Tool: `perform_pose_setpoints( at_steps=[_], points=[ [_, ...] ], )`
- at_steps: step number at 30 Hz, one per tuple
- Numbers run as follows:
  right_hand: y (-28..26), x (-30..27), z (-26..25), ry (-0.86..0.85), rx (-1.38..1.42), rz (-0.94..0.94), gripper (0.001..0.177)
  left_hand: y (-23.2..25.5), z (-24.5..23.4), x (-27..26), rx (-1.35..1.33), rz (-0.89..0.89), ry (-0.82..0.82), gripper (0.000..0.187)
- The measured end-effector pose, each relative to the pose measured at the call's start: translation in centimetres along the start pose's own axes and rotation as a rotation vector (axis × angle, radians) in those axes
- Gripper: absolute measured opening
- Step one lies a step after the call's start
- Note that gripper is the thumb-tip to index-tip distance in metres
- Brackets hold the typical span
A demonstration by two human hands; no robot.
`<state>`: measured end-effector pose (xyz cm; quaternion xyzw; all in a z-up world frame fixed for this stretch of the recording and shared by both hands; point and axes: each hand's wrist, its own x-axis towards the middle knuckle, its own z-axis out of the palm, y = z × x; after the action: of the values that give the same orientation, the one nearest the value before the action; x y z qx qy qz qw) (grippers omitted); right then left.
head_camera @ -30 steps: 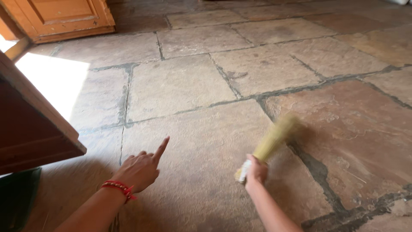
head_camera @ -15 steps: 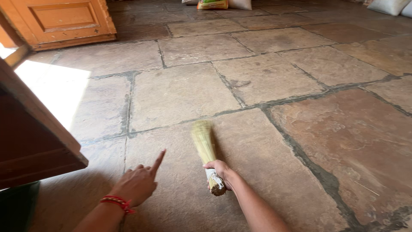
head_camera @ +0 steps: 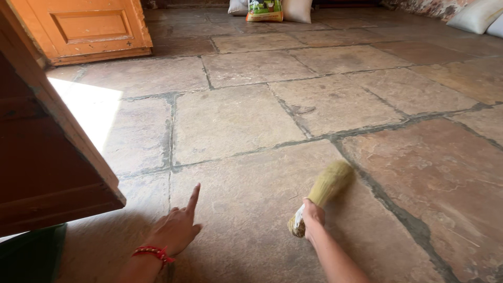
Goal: The person sweeps a stone floor using a hand broom, gathering dust into a green dustpan.
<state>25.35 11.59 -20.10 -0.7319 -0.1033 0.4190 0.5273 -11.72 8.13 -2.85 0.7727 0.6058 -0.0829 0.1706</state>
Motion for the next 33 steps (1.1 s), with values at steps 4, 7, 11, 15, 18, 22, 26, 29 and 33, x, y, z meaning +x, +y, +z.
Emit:
perform_pose_setpoints(
  at_steps=[4, 7, 11, 15, 18, 22, 26, 29, 33],
  points=[
    [1.7, -0.7, 4.4, -0.446, -0.329, -0.041, 0.046, -1.5, 2.7, 2.9, -0.205, -0.045, 0.000, 0.102],
    [1.8, -6.1, 9.5, -0.686, -0.404, 0.071, 0.048, -2.5, 6.3, 6.9, -0.388, -0.057, 0.041, 0.100],
    [4.2, -12.7, 13.2, -0.773, -0.288, 0.111, 0.052, -2.8, 12.4, 12.9, -0.629, 0.034, 0.034, 0.103],
    [9.4, -17.6, 14.8, -0.601, 0.040, -0.039, 0.057, -0.2, 14.7, 13.0, -0.774, -0.083, -0.094, 0.076],
    [9.7, -20.4, 13.1, -0.616, -0.081, -0.073, 0.052, 1.1, 11.3, 9.2, -0.773, -0.125, -0.105, 0.075],
    [7.9, -21.8, 8.4, -0.778, -0.179, -0.170, 0.046, 1.7, 6.7, 4.2, -0.443, 0.064, -0.049, 0.058],
    [6.9, -19.4, 3.3, -0.695, -0.213, -0.453, 0.016, 0.9, 6.7, 1.5, -0.170, 0.289, 0.033, 0.057],
    [6.9, -19.6, 0.6, -0.508, -0.227, -0.530, 0.023, 1.5, 9.3, 0.8, 0.059, 0.488, -0.069, 0.059],
    [7.1, -20.4, 0.8, -0.507, -0.173, -0.567, 0.022, 3.3, 13.5, -0.8, 0.368, 0.712, -0.108, 0.058]
  ],
)
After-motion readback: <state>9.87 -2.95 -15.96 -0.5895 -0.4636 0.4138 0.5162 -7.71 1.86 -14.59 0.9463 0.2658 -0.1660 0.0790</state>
